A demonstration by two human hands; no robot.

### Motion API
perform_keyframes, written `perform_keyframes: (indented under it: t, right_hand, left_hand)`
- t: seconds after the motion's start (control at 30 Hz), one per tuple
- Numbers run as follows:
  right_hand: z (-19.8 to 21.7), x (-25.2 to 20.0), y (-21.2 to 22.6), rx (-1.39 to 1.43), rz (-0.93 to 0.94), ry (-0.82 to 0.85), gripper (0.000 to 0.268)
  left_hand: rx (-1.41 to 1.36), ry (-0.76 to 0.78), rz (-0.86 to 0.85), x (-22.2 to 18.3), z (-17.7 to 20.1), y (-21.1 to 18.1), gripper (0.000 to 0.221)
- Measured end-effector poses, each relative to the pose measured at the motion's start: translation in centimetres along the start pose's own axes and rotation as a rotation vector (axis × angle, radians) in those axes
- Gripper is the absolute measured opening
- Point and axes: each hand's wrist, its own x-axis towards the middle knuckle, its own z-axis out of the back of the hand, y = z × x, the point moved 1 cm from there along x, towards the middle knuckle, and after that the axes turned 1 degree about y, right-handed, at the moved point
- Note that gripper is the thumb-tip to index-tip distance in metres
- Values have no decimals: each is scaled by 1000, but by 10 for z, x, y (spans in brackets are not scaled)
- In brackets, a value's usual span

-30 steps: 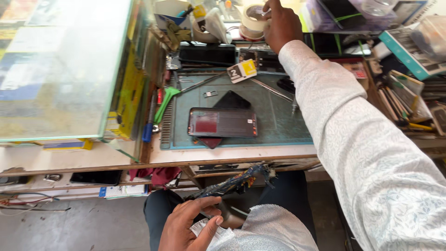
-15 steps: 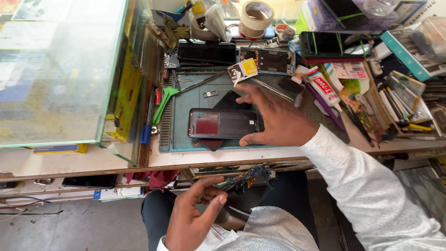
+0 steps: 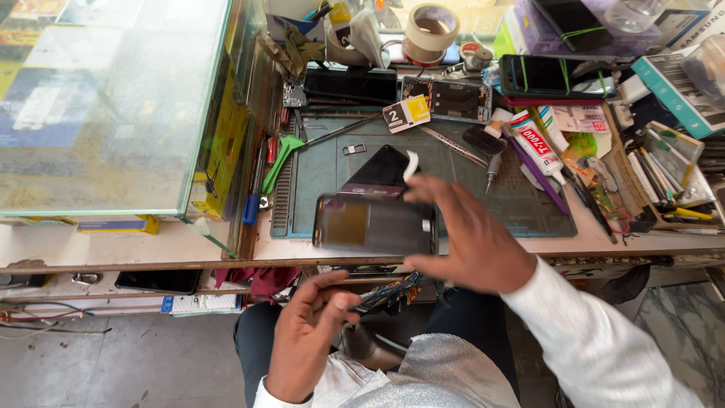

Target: The person disassembles a smartphone, removes the back cover and battery, and applies adhesive tape to the back of the device. They handle the phone, a battery, and a roll of tape while working at a cluttered repair bench.

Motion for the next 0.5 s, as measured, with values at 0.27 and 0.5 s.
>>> perform_keyframes:
  t: [0.27, 0.5]
  right_hand:
    - [-34, -74, 57, 80, -172, -30, 95]
    - [-74, -114, 46, 608, -309, -36, 78]
  left_hand:
    - [-114, -45, 45, -21, -1, 10, 39]
    - [-174, -151, -8, -28, 8, 23, 33]
